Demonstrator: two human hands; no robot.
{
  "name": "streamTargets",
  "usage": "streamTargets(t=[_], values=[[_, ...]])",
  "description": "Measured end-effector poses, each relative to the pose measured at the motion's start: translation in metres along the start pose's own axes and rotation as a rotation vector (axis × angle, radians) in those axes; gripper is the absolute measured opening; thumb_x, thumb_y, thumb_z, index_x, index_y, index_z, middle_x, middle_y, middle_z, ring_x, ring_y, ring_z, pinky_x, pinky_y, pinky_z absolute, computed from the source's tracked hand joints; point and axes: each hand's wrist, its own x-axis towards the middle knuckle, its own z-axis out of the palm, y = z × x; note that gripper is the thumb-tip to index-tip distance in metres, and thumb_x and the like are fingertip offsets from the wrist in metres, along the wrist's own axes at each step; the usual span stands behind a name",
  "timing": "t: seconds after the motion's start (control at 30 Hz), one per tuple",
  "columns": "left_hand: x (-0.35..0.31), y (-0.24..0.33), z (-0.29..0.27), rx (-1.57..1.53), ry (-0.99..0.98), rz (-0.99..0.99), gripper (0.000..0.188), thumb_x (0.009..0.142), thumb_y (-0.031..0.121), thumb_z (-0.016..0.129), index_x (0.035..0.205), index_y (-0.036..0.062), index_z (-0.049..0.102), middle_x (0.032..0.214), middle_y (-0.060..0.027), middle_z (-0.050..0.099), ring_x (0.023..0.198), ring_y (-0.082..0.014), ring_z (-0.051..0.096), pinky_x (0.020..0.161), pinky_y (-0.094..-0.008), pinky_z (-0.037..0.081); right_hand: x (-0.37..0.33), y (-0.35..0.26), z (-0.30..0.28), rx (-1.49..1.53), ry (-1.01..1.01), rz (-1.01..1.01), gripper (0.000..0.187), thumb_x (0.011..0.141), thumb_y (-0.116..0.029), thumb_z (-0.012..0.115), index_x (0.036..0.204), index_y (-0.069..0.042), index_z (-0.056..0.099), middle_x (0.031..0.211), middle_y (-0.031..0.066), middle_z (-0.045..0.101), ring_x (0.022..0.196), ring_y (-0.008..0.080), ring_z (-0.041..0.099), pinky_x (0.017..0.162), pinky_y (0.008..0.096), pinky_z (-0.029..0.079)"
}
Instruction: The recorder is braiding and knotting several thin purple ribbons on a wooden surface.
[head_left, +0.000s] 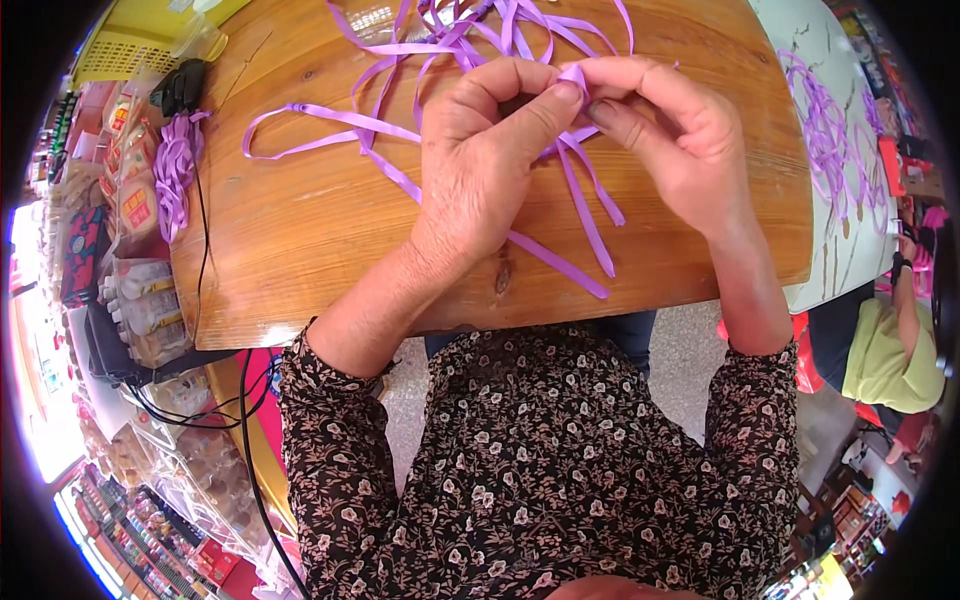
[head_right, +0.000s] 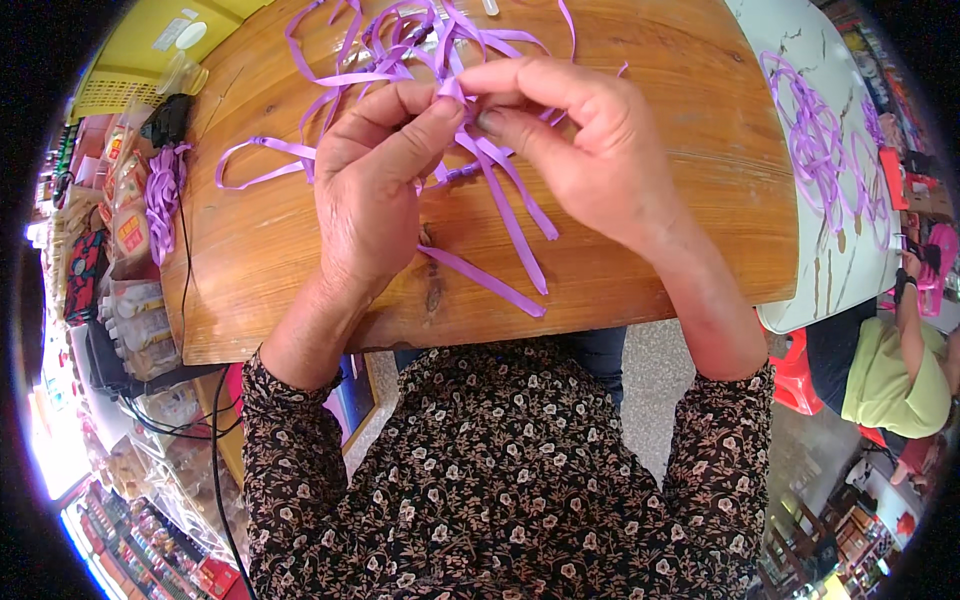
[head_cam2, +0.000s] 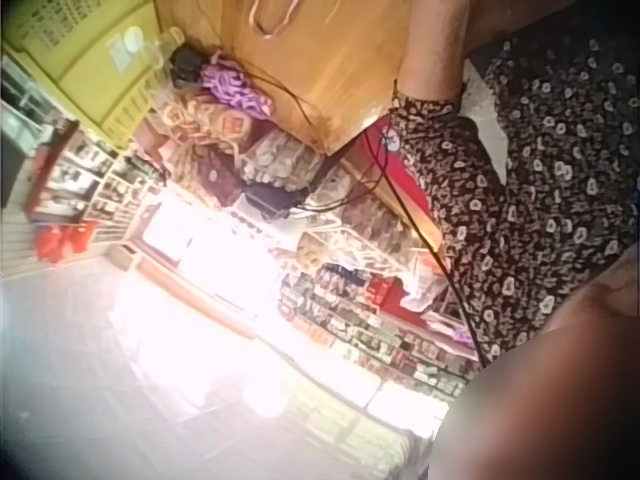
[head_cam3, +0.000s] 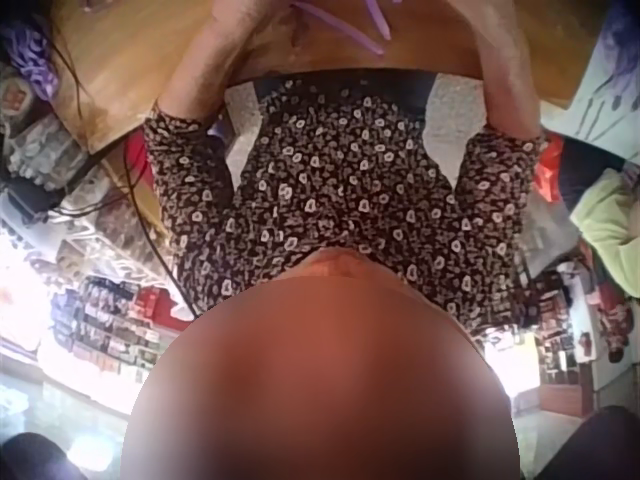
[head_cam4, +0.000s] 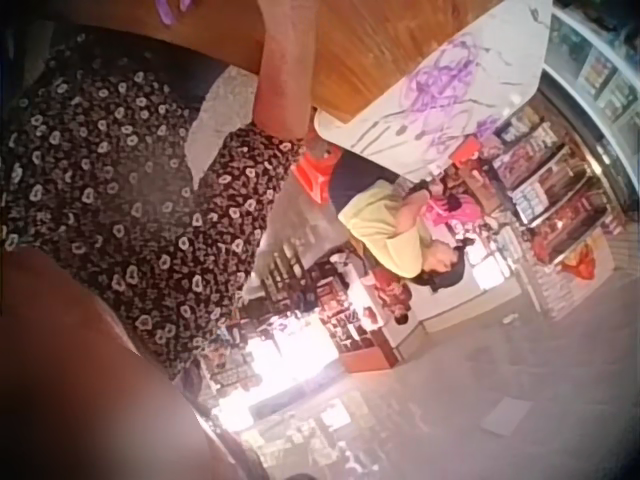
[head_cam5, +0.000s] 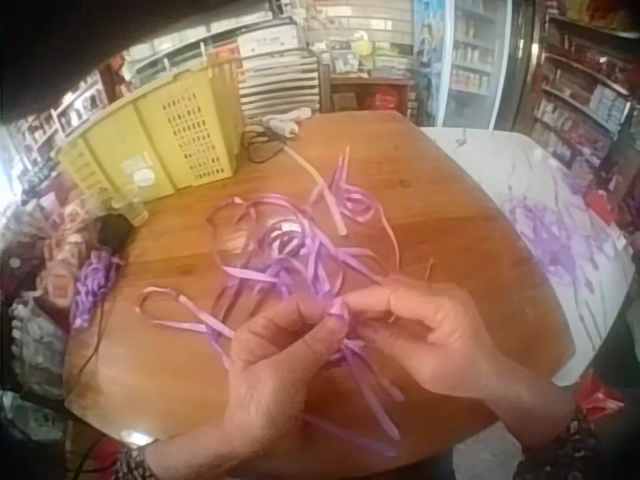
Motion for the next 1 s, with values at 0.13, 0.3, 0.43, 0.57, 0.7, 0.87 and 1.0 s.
streamTargets(t=[0.13,0.3,0.43,0.57,0.7,0.87,1.0], values=[[0.002,-0.009,0.000,0.073,0.042,0.137,0.008,0.083,0.006,0.062,0.086,-0.0017,0.063,0.075,-0.0019,0.062,0.067,-0.0044,0.054,0.057,-0.0176,0.043,0.003,-0.006,-0.001,-0.793,0.037,-0.484,0.027,0.073,0.004,0.062,0.100,-0.001,0.063,0.082,0.0051,0.062,0.075,0.0186,0.058,0.067,0.0293,0.044],[0.006,-0.011,-0.003,0.207,0.042,0.083,0.009,0.082,0.006,0.064,0.084,-0.0019,0.063,0.074,-0.0018,0.061,0.065,-0.0036,0.052,0.055,-0.0175,0.042,0.004,0.000,-0.009,-0.925,0.030,-0.653,0.031,0.065,-0.004,0.063,0.096,-0.001,0.065,0.081,0.0050,0.062,0.072,0.0194,0.056,0.067,0.0313,0.042],[0.012,-0.010,-0.013,0.040,-0.030,-0.184,0.012,0.079,0.006,0.066,0.086,-0.0019,0.062,0.071,-0.0004,0.059,0.058,-0.0027,0.046,0.050,-0.0164,0.035,0.010,0.002,-0.019,-0.902,-0.088,-0.817,0.034,0.062,-0.009,0.063,0.095,0.000,0.065,0.083,0.0067,0.062,0.073,0.0195,0.057,0.064,0.0319,0.043],[0.019,-0.017,-0.020,-0.078,-0.167,-0.368,0.015,0.077,0.007,0.069,0.087,-0.0013,0.061,0.069,0.0009,0.056,0.052,-0.0029,0.038,0.046,-0.0169,0.028,0.019,0.009,-0.033,-0.803,-0.181,-0.834,0.032,0.063,-0.008,0.067,0.094,0.001,0.065,0.080,0.0071,0.062,0.071,0.0203,0.057,0.059,0.0305,0.043],[0.018,-0.013,-0.014,-0.127,-0.165,-0.323,0.016,0.076,0.007,0.069,0.087,-0.0010,0.061,0.069,0.0010,0.056,0.052,-0.0027,0.038,0.047,-0.0169,0.029,0.021,0.013,-0.035,-0.741,-0.107,-0.754,0.032,0.062,-0.007,0.071,0.092,0.001,0.065,0.077,0.0068,0.062,0.069,0.0200,0.057,0.060,0.0296,0.043],[0.017,-0.008,-0.015,-0.086,-0.099,-0.200,0.015,0.078,0.010,0.069,0.087,0.0000,0.061,0.072,-0.0002,0.059,0.055,-0.0030,0.044,0.048,-0.0162,0.033,0.018,0.016,-0.030,-0.560,-0.049,-0.549,0.025,0.067,-0.002,0.071,0.091,0.000,0.065,0.075,0.0071,0.061,0.069,0.0184,0.058,0.062,0.0272,0.044],[0.014,-0.003,-0.009,-0.071,-0.040,-0.168,0.014,0.080,0.012,0.067,0.086,0.0012,0.061,0.074,-0.0015,0.061,0.061,-0.0041,0.052,0.053,-0.0152,0.039,0.012,0.010,-0.026,-0.341,-0.052,-0.325,0.019,0.072,0.000,0.068,0.090,0.000,0.065,0.076,0.0074,0.062,0.070,0.0173,0.058,0.064,0.0255,0.045]])
